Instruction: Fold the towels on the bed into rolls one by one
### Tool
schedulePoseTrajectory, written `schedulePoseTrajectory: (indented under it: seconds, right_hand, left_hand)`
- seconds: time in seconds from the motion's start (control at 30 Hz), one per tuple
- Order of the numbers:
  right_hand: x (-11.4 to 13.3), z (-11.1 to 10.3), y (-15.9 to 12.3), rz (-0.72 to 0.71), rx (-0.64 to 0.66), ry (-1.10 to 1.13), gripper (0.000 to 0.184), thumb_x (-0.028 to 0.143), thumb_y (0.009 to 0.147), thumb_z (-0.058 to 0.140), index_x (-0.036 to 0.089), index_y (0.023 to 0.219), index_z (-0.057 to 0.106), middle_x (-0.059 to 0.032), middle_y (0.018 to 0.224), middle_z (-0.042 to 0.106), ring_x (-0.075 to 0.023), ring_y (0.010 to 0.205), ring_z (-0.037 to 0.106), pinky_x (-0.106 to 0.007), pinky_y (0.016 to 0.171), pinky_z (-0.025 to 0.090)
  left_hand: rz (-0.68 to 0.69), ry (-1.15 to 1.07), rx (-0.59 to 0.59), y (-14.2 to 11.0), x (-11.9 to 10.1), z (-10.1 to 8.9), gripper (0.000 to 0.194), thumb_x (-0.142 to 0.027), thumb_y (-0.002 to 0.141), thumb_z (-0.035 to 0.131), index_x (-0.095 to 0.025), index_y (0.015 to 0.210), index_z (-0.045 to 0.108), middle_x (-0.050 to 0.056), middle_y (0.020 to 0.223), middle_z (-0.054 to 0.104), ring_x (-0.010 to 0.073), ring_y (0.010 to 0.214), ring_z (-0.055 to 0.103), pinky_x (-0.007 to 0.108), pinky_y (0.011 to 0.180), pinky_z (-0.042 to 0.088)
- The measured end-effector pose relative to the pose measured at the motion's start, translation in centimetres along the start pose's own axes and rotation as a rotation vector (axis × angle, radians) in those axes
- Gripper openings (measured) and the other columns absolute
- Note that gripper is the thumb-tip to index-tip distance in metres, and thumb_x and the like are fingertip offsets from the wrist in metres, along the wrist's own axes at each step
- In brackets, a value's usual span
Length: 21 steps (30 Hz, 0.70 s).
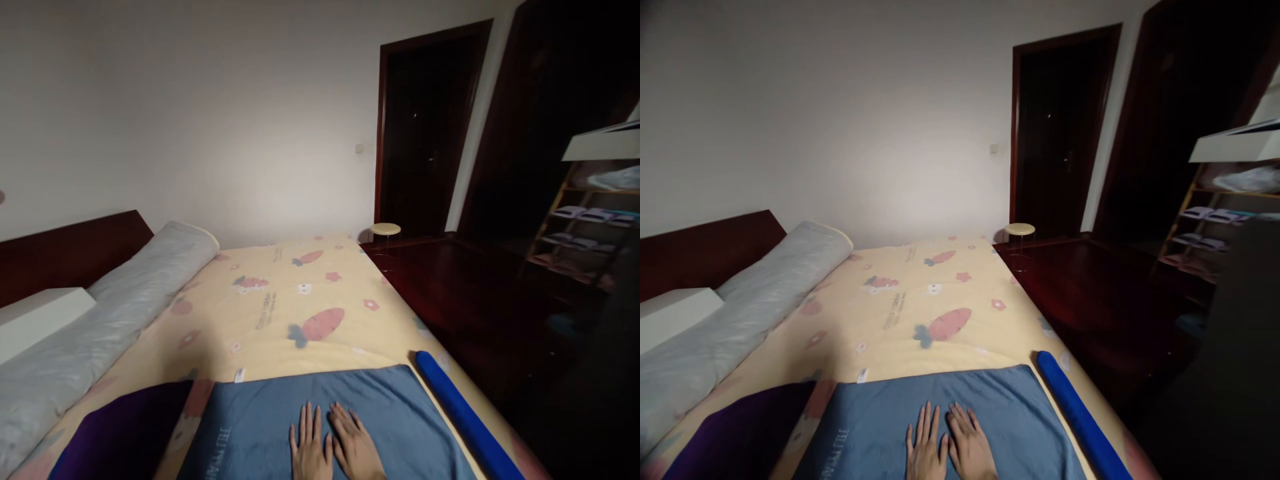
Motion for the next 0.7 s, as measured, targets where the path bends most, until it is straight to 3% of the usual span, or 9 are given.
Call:
schedulePoseTrajectory:
  seconds: [0.13,0.2,0.27,0.4,0.53,0.6,0.7]
  right_hand:
    - [-2.4,-1.3,-0.6,0.107,-0.012,-0.105,0.049,0.03,0.093,0.039,0.023,0.141,0.046,-0.0052,0.148,0.042,-0.0227,0.138,0.037,-0.043,0.115,0.029]
    - [-4.4,-2.3,-1.3,0.185,-0.012,-0.158,0.049,0.034,0.094,0.038,0.023,0.141,0.046,-0.0055,0.149,0.041,-0.0238,0.139,0.036,-0.045,0.114,0.028]
    - [-6.9,-3.5,-2.2,0.269,-0.021,-0.208,0.051,0.039,0.094,0.036,0.022,0.141,0.046,-0.0062,0.15,0.041,-0.025,0.139,0.035,-0.047,0.114,0.029]
    - [-11.6,-6.0,-4.1,0.404,-0.039,-0.289,0.058,0.05,0.093,0.032,0.022,0.142,0.044,-0.0069,0.149,0.041,-0.0262,0.139,0.035,-0.049,0.113,0.027]
    - [-14.2,-7.2,-5.1,0.551,-0.052,-0.402,0.064,0.053,0.091,0.029,0.02,0.144,0.042,-0.0077,0.152,0.036,-0.0267,0.142,0.028,-0.052,0.116,0.017]
    - [-14.8,-7.2,-5.4,0.615,-0.07,-0.445,0.065,0.053,0.09,0.028,0.02,0.145,0.04,-0.008,0.154,0.033,-0.0263,0.143,0.026,-0.052,0.116,0.015]
    - [-15.0,-6.7,-5.6,0.633,-0.065,-0.462,0.065,0.052,0.09,0.028,0.021,0.145,0.039,-0.0079,0.155,0.032,-0.0256,0.144,0.024,-0.05,0.116,0.015]
  left_hand:
    - [0.081,-0.006,0.048,0.7,0.6,-1.6,0.055,-0.041,0.093,0.035,-0.036,0.146,0.021,-0.001,0.157,0.024,0.0233,0.144,0.027,0.054,0.116,0.024]
    - [0.105,0.018,0.102,1.5,2.2,-2.8,0.055,-0.042,0.093,0.034,-0.037,0.146,0.023,-0.003,0.157,0.023,0.0222,0.144,0.025,0.053,0.117,0.023]
    - [-0.022,0.092,0.122,2.1,5.8,-4.2,0.054,-0.042,0.093,0.029,-0.033,0.146,0.026,-0.001,0.157,0.023,0.0228,0.145,0.023,0.055,0.116,0.021]
    - [-0.217,0.221,0.038,2.1,15.2,-6.4,0.058,-0.047,0.092,0.026,-0.03,0.147,0.028,0.0,0.157,0.025,0.022,0.145,0.023,0.052,0.116,0.023]
    - [-0.442,0.242,-0.086,0.7,23.7,-7.3,0.059,-0.047,0.091,0.021,-0.031,0.147,0.028,0.001,0.155,0.033,0.0221,0.142,0.031,0.051,0.111,0.032]
    - [-0.494,0.247,-0.12,0.3,25.9,-7.3,0.058,-0.045,0.09,0.022,-0.035,0.146,0.029,-0.001,0.151,0.042,0.0203,0.14,0.035,0.051,0.11,0.033]
    - [-0.487,0.251,-0.164,0.2,26.8,-7.2,0.059,-0.043,0.087,0.027,-0.035,0.145,0.033,-0.003,0.147,0.047,0.0176,0.138,0.038,0.045,0.113,0.03]
Point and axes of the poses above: each hand's wrist, its own y-axis towards the middle knuckle, its own z-axis out of the palm, x = y × z, the point moved 4 cm from there along y, towards the middle knuckle
